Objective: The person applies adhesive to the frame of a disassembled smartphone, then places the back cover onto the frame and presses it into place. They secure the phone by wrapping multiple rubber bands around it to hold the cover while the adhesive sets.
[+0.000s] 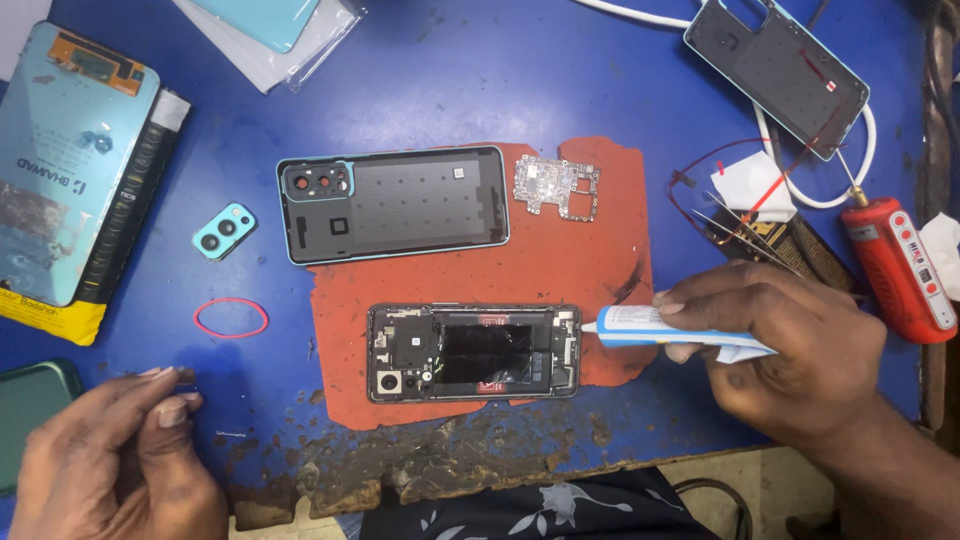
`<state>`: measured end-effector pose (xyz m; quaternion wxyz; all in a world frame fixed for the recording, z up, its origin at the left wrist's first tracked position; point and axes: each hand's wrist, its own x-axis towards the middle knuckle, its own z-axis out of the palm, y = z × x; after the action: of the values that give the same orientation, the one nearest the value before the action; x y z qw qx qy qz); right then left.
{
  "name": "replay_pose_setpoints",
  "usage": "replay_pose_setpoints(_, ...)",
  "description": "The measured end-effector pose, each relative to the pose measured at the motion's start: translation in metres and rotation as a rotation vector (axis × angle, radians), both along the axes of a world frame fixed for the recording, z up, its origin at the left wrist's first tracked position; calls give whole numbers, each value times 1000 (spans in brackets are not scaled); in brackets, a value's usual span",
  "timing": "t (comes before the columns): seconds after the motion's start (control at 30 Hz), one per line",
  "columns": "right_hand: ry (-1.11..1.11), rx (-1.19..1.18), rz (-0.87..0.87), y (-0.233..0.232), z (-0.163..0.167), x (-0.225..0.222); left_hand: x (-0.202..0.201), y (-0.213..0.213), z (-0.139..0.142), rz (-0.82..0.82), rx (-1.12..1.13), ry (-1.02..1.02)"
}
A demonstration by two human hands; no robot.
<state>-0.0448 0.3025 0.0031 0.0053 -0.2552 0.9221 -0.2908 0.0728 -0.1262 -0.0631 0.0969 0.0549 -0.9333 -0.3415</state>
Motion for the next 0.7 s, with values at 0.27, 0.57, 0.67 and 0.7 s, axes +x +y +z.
replay_pose_setpoints(0.27,-26,-19,-8,2,0,6,1,0,2,7,-25,-12)
replay_pose_setpoints(0.57,-44,-32,11,2,0,14,10,-3,-3,25,-64,6)
replay_pose_setpoints(0.67,-37,-28,27,1,0,16,13,0,-5,32,-38,47)
replay_pose_setpoints(0.7,-33,-26,34,1,0,17,14,1,-4,41,-19,54)
